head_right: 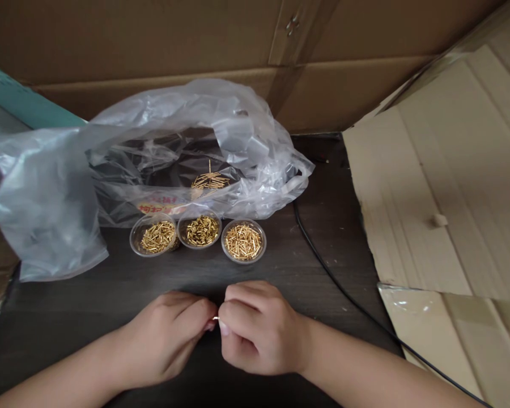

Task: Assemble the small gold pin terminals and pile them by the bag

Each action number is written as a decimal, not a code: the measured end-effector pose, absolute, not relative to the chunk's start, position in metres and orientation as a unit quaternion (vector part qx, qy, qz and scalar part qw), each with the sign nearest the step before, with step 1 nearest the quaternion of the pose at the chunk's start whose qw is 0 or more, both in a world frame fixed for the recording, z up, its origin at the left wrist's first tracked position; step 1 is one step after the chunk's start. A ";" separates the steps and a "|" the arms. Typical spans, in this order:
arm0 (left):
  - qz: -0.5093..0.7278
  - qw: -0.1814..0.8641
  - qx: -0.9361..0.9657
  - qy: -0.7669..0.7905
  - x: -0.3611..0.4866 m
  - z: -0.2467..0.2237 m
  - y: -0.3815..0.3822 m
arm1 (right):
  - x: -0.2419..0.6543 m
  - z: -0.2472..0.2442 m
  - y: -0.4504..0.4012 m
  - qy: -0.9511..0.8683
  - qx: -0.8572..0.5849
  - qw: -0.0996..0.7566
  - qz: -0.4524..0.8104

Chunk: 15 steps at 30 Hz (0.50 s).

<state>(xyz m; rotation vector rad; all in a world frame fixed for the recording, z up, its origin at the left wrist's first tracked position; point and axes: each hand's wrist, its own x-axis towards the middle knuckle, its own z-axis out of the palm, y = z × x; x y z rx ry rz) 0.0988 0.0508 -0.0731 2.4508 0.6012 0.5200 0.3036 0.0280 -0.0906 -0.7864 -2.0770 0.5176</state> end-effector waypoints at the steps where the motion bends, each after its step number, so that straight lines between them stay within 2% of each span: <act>1: 0.193 0.274 0.915 0.222 0.099 -0.073 0.051 | 0.303 -0.091 0.028 -0.827 -0.313 0.418 0.208; 15: 0.217 0.290 0.906 0.220 0.099 -0.074 0.051 | 0.303 -0.090 0.026 -0.827 -0.316 0.421 0.195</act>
